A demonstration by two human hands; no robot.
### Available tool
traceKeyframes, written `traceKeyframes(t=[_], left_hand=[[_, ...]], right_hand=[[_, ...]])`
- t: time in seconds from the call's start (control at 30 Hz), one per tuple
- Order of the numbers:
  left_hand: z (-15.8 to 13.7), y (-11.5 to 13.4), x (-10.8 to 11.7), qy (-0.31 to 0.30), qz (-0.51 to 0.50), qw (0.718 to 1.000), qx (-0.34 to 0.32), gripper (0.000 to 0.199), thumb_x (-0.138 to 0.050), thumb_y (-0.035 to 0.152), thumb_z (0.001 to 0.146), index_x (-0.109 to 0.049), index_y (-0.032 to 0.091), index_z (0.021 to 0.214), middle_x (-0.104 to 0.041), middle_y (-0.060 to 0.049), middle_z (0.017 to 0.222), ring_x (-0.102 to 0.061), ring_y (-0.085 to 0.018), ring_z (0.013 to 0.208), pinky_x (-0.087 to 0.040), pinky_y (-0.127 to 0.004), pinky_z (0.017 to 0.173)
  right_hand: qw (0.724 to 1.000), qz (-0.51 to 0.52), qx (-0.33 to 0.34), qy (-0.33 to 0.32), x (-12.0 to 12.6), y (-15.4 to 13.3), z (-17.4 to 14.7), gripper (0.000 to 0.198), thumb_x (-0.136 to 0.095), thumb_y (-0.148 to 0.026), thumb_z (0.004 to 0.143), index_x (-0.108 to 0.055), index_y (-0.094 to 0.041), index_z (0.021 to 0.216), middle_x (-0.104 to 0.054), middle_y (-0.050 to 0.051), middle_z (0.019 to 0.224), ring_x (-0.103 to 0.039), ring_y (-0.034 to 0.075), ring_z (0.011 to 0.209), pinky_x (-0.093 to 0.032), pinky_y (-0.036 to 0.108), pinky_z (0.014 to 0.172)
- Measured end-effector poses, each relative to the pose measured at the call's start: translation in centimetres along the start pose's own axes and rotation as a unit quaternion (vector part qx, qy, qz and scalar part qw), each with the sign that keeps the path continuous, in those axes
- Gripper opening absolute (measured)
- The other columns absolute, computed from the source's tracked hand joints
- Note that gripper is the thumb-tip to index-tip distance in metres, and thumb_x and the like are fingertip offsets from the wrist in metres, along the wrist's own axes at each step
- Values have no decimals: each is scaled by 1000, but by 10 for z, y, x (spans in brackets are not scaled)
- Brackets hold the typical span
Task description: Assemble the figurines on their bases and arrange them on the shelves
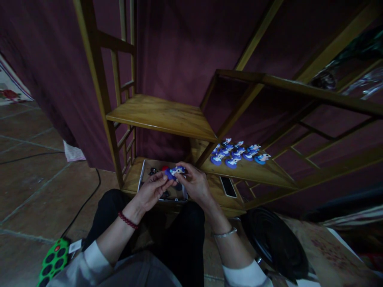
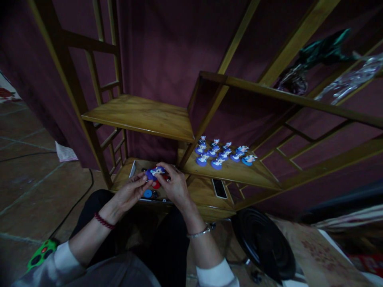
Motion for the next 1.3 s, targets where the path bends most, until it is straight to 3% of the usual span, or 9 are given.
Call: traceKeyframes(t=[0.27, 0.6, 0.97, 1.3], left_hand=[[1, -1, -2, 0, 30, 1000, -8, 15, -67, 14, 72, -65, 10, 86, -68, -6, 84, -66, -11, 69, -54, -18, 69], [0, -5, -7, -11, 49, 998, -36, 23, -72, 23, 67, -67, 12, 87, -69, -5, 85, -65, -11, 71, -52, -20, 72], [-5, -6, -11, 23, 44, 998, -28, 19, -76, 24, 61, -69, 9, 70, -68, -4, 71, -63, -12, 67, -52, -22, 73], [-8, -11, -9, 31, 38, 999, -15, 16, -74, 24, 64, -68, 9, 69, -68, -4, 72, -64, -11, 67, -52, -21, 72]], right_hand=[[999, -22, 22, -18, 3, -7, 3, 24, -58, -26, 78, -60, -25, 102, -66, 2, 97, -62, 16, 88, -51, 29, 80], [996, -64, 49, -46, 12, -13, 5, 21, -57, -26, 80, -59, -26, 101, -66, 2, 96, -62, 16, 90, -49, 28, 80], [989, -79, 82, -92, 14, -13, 8, 21, -56, -25, 82, -59, -24, 102, -65, 2, 94, -61, 15, 88, -49, 27, 79], [980, -102, 121, -119, 16, -16, 9, 22, -53, -27, 83, -58, -24, 104, -65, 3, 97, -61, 16, 90, -49, 29, 82]])
Point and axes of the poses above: each hand's wrist, its own z-axis towards the middle knuckle, its own x-axis out of the back of the hand, y = z × x, the point moved 1 cm from there along z, towards the middle knuckle
